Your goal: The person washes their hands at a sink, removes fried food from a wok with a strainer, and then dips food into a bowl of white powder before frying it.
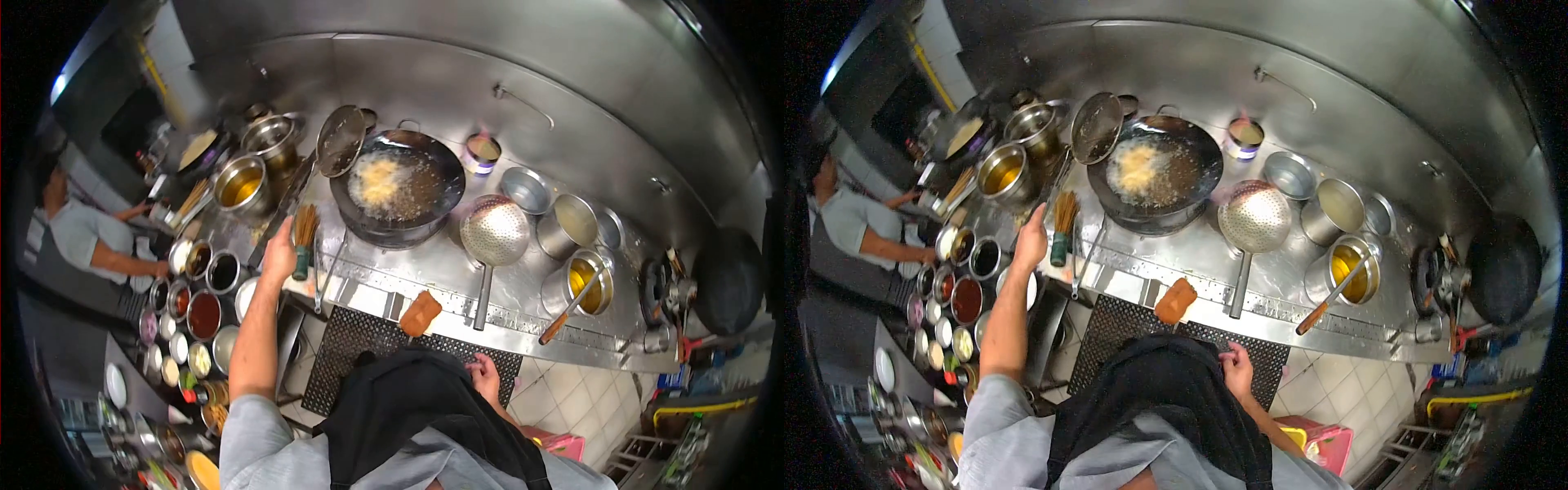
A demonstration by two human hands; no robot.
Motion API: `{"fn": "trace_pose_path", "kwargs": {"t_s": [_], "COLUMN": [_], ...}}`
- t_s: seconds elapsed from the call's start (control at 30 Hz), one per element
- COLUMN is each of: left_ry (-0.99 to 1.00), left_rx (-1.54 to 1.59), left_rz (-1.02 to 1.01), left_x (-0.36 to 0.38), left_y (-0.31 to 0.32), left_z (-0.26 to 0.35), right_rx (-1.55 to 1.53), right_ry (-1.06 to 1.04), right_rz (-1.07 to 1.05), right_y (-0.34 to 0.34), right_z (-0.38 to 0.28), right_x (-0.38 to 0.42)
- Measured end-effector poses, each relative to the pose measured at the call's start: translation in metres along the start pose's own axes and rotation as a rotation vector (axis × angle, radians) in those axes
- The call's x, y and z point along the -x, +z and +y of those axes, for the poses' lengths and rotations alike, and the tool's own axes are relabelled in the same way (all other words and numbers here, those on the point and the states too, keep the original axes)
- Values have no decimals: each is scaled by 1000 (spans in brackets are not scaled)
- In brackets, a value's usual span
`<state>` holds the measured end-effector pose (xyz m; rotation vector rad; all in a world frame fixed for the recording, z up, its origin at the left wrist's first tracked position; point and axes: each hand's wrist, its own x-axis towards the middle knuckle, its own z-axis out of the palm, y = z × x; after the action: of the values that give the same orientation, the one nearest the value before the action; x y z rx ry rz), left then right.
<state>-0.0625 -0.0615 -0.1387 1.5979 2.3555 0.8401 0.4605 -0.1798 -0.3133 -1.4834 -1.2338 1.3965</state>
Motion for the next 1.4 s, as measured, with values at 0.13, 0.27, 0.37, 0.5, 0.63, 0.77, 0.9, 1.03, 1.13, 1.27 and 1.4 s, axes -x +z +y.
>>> {"fn": "trace_pose_path", "kwargs": {"t_s": [0.13,0.27,0.37,0.5,0.63,0.77,0.9,1.03,1.13,1.27,1.4], "left_ry": [57,-119,-212,-369,-440,-522,-524,-549,-565,-538,-530], "left_rx": [-97,131,278,527,689,876,1005,1094,1143,1170,1200], "left_rz": [-195,-562,-736,-914,-981,-1028,-1032,-977,-940,-898,-886], "left_x": [-71,-105,-111,-111,-94,-71,-53,-32,-17,-6,1], "left_y": [11,1,-7,14,30,40,53,43,39,35,38], "left_z": [-39,-55,-56,-69,-63,-52,-59,-46,-46,-44,-46], "right_rx": [174,330,50,-69,-376,-393,-532,-834,-912,-933,-888], "right_ry": [113,168,207,312,418,492,544,496,502,438,430], "right_rz": [180,313,399,443,444,275,178,10,45,-3,70], "right_y": [21,31,21,7,16,35,43,41,45,47,61], "right_z": [47,42,61,25,-8,-30,-43,-54,-68,-61,-81], "right_x": [38,55,31,-33,-103,-142,-150,-134,-94,-53,-35]}}
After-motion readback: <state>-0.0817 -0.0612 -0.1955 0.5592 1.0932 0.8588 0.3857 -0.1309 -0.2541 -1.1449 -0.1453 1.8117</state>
